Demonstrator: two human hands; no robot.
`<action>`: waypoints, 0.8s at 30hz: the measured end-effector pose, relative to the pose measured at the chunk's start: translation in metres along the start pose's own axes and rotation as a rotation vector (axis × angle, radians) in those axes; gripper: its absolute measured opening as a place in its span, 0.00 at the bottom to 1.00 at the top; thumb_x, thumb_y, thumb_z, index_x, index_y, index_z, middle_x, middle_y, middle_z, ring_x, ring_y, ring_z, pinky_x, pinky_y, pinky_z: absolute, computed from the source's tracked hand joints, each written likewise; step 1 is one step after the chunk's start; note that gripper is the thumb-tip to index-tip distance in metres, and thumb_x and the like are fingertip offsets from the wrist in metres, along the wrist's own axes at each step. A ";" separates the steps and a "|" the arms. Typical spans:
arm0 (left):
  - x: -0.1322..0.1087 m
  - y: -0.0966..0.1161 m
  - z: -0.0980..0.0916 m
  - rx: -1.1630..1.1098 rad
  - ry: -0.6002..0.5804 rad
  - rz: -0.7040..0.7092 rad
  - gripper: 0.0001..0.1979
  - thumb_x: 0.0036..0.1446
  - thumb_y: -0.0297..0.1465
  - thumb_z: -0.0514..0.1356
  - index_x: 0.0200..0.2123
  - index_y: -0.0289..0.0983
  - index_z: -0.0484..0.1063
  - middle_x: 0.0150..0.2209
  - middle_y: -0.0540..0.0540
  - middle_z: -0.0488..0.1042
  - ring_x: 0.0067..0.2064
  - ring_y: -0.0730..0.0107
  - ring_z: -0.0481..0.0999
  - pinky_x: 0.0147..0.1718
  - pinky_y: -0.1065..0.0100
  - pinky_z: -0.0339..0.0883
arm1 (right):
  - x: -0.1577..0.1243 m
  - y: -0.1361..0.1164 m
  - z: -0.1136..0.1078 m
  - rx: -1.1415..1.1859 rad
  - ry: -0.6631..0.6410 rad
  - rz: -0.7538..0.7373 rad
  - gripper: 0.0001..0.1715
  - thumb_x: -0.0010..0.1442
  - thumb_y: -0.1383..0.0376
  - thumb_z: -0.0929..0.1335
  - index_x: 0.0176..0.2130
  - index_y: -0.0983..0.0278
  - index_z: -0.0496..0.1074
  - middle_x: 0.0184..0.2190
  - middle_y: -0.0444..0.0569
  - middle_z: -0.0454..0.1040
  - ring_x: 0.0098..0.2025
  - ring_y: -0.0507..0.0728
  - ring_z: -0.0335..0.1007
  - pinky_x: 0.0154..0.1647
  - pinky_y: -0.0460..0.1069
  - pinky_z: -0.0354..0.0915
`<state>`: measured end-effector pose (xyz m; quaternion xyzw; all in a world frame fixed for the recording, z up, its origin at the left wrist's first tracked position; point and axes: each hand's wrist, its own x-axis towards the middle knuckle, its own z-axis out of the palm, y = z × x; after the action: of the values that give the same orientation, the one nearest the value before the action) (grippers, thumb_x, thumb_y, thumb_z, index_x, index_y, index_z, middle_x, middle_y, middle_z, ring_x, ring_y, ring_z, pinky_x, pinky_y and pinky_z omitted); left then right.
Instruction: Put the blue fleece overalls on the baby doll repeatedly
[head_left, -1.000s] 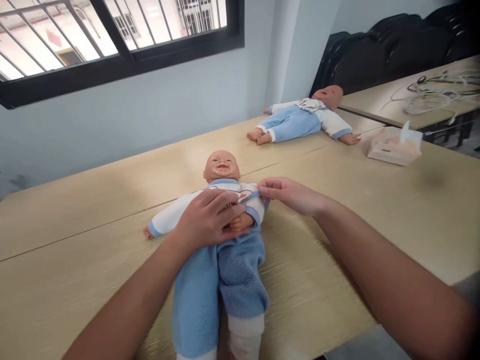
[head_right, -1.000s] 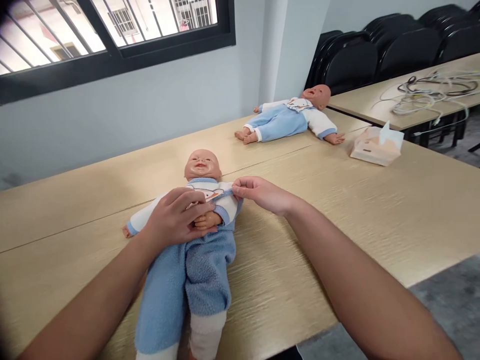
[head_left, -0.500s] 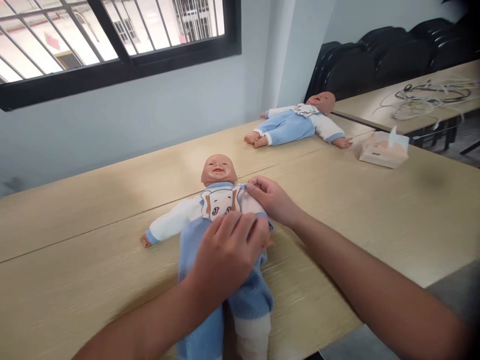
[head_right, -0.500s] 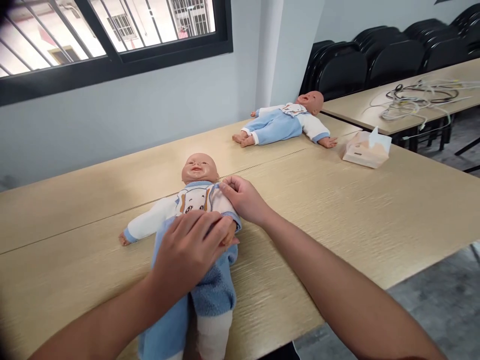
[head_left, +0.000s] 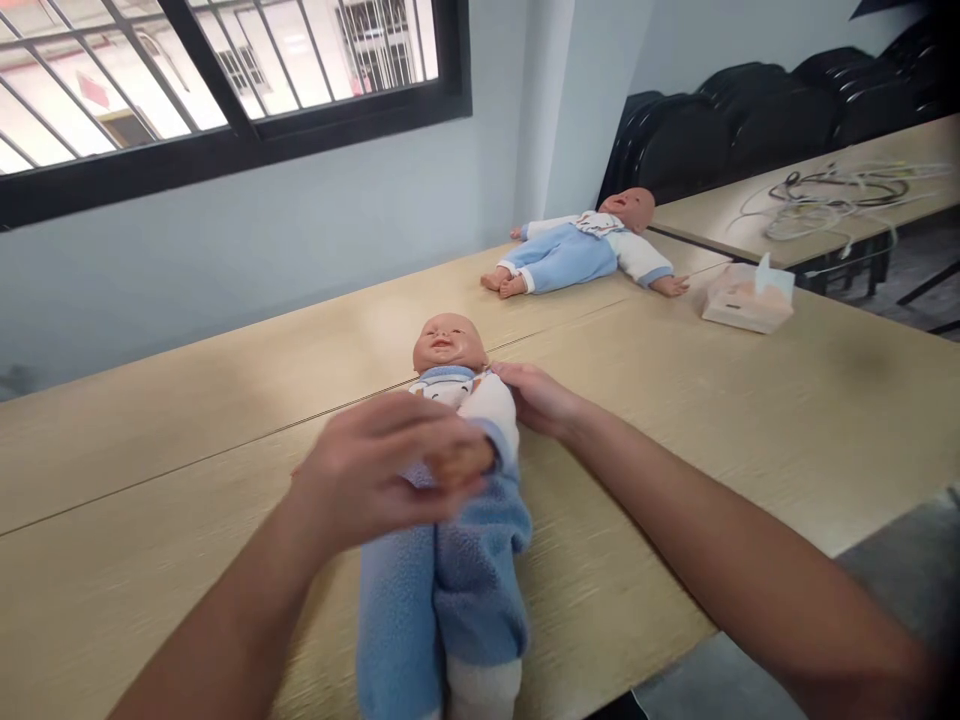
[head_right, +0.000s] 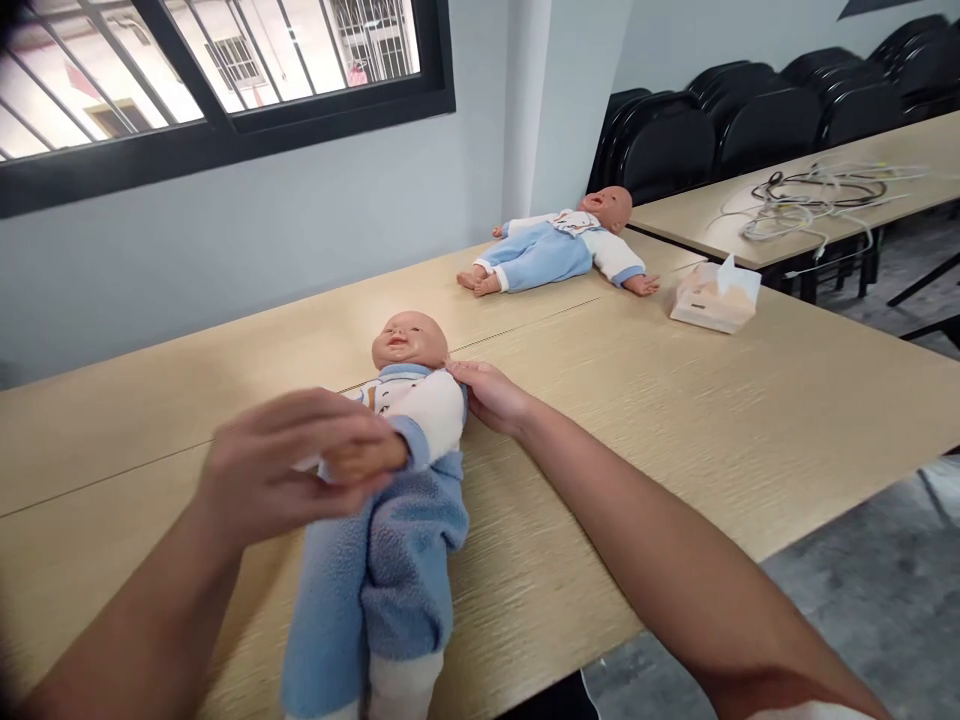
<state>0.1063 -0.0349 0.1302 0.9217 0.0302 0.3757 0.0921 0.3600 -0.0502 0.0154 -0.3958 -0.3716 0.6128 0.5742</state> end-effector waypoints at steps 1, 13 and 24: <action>0.000 -0.007 -0.005 -0.006 0.064 -0.086 0.12 0.56 0.31 0.71 0.44 0.42 0.78 0.41 0.50 0.83 0.41 0.69 0.82 0.43 0.68 0.77 | -0.001 0.000 0.001 -0.011 -0.031 0.018 0.18 0.61 0.54 0.74 0.45 0.63 0.79 0.46 0.53 0.82 0.50 0.62 0.75 0.51 0.54 0.70; -0.006 -0.036 -0.024 -0.012 0.311 -0.398 0.10 0.58 0.32 0.69 0.44 0.44 0.81 0.42 0.49 0.82 0.44 0.64 0.81 0.42 0.63 0.76 | -0.019 -0.010 0.010 -0.530 -0.207 -0.010 0.15 0.60 0.59 0.72 0.46 0.62 0.77 0.44 0.47 0.79 0.44 0.58 0.72 0.46 0.52 0.66; -0.005 -0.030 -0.023 0.071 0.248 -0.323 0.09 0.59 0.34 0.69 0.44 0.45 0.80 0.42 0.49 0.82 0.43 0.62 0.81 0.43 0.60 0.75 | -0.018 0.002 0.018 -1.144 0.514 -0.125 0.13 0.56 0.57 0.73 0.31 0.60 0.67 0.25 0.43 0.69 0.28 0.54 0.58 0.28 0.49 0.48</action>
<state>0.0867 -0.0028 0.1372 0.8543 0.2018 0.4652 0.1143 0.3434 -0.0684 0.0221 -0.7524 -0.5134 0.1675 0.3773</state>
